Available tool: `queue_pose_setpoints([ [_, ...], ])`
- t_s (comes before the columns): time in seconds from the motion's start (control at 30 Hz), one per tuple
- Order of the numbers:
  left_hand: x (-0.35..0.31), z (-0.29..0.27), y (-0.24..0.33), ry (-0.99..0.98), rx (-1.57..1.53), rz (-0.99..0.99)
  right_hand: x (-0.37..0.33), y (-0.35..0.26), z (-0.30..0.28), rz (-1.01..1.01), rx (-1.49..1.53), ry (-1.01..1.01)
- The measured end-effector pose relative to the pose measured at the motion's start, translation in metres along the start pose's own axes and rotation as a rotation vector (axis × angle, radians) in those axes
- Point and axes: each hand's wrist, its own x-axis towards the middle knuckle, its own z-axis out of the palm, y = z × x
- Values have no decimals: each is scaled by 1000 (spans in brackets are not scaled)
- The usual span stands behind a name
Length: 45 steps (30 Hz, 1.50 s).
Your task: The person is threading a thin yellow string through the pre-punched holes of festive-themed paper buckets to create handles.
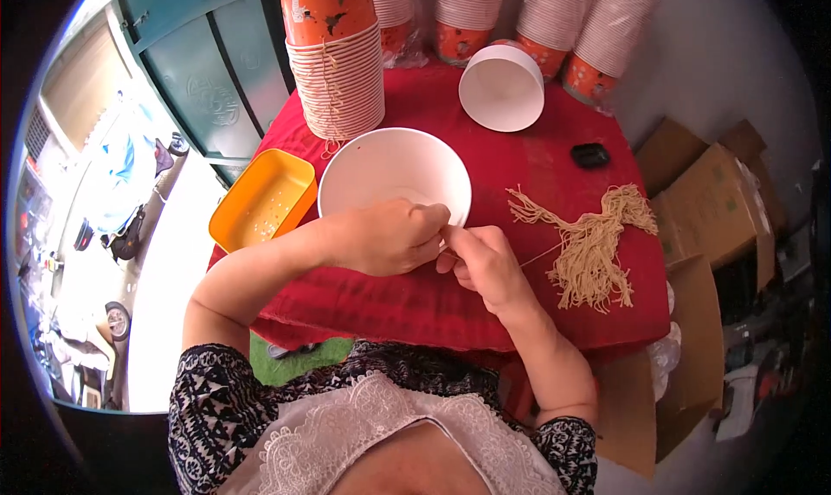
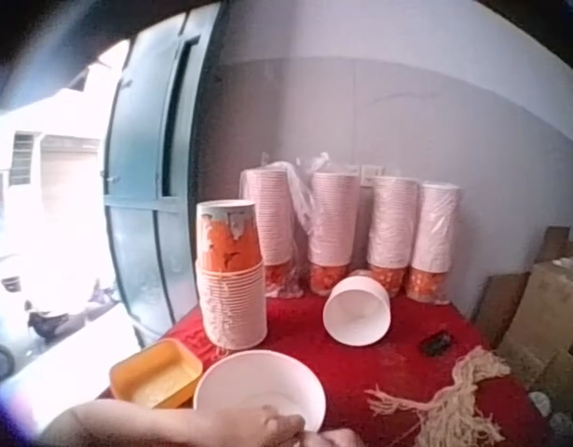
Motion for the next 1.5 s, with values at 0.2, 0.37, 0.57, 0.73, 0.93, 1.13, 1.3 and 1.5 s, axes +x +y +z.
queue_pose_setpoints([
  [0.2, 7, -4, -5, 52, 145, -26, 27, 10, -9, -176, -80, 90],
  [0.37, 32, 0, -47, 35, 399, -80, 69, 23, -21, -268, -63, 76],
  [0.57, 53, 68, -150, 269, 1007, 25, 106, 39, -27, -206, -73, 29],
  [0.73, 57, 86, -112, 631, 468, -80, 123, 61, -45, -169, -333, 184],
  [0.93, 58, 86, -100, 723, -162, -73, 112, 44, -38, -108, -927, 323],
  [1.13, 59, 90, -104, 706, -558, -283, 112, 46, -40, -74, -968, 335],
  [1.3, 60, 89, -101, 642, -757, -369, 110, 46, -42, -122, -978, 294],
  [1.5, 58, 87, -96, 555, -783, -460, 99, 48, -45, -224, -950, 241],
])
